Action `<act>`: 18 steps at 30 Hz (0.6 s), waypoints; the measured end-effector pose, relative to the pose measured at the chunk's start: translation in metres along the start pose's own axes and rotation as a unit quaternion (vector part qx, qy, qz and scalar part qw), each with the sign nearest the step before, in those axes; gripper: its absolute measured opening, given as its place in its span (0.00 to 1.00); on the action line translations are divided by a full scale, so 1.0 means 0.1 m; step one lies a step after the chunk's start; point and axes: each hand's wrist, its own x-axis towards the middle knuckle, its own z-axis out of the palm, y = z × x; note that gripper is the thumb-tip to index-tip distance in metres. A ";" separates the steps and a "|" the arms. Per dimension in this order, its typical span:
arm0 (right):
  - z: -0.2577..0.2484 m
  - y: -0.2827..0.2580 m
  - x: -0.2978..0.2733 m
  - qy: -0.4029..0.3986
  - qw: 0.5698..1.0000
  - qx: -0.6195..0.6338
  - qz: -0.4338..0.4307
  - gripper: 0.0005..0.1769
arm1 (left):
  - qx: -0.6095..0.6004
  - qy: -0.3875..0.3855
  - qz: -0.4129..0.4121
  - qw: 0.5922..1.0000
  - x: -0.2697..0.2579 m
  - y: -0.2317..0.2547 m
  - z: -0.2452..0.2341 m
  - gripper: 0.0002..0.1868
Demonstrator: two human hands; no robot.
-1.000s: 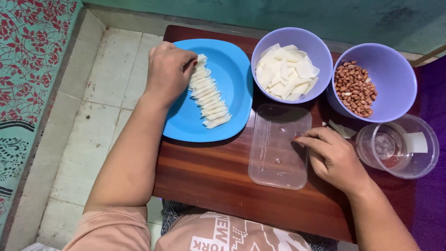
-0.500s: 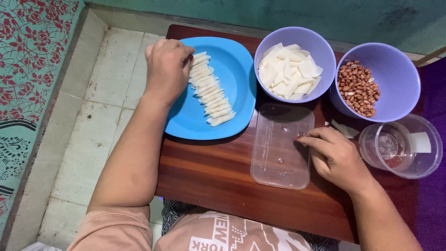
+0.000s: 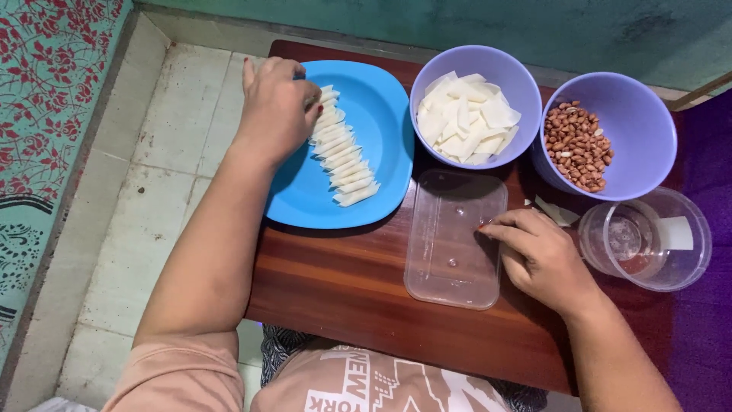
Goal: Manually wrapping individual peanuts in thin white strips to create small snacks.
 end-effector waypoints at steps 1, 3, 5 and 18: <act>0.00 0.00 0.00 0.004 1.000 0.004 -0.004 0.21 | -0.002 -0.021 -0.011 1.000 0.02 0.01 0.00 0.06; -0.01 -0.01 0.00 0.008 1.000 0.008 -0.011 0.21 | -0.003 -0.039 -0.023 0.999 0.03 -0.01 0.03 0.06; -0.02 -0.01 0.01 0.001 1.000 0.008 0.005 0.21 | 0.006 -0.031 -0.006 0.999 0.04 -0.09 0.12 0.04; -0.03 -0.06 0.04 0.014 1.000 0.002 0.001 0.21 | 0.026 -0.016 0.004 1.000 0.11 -0.17 0.21 0.06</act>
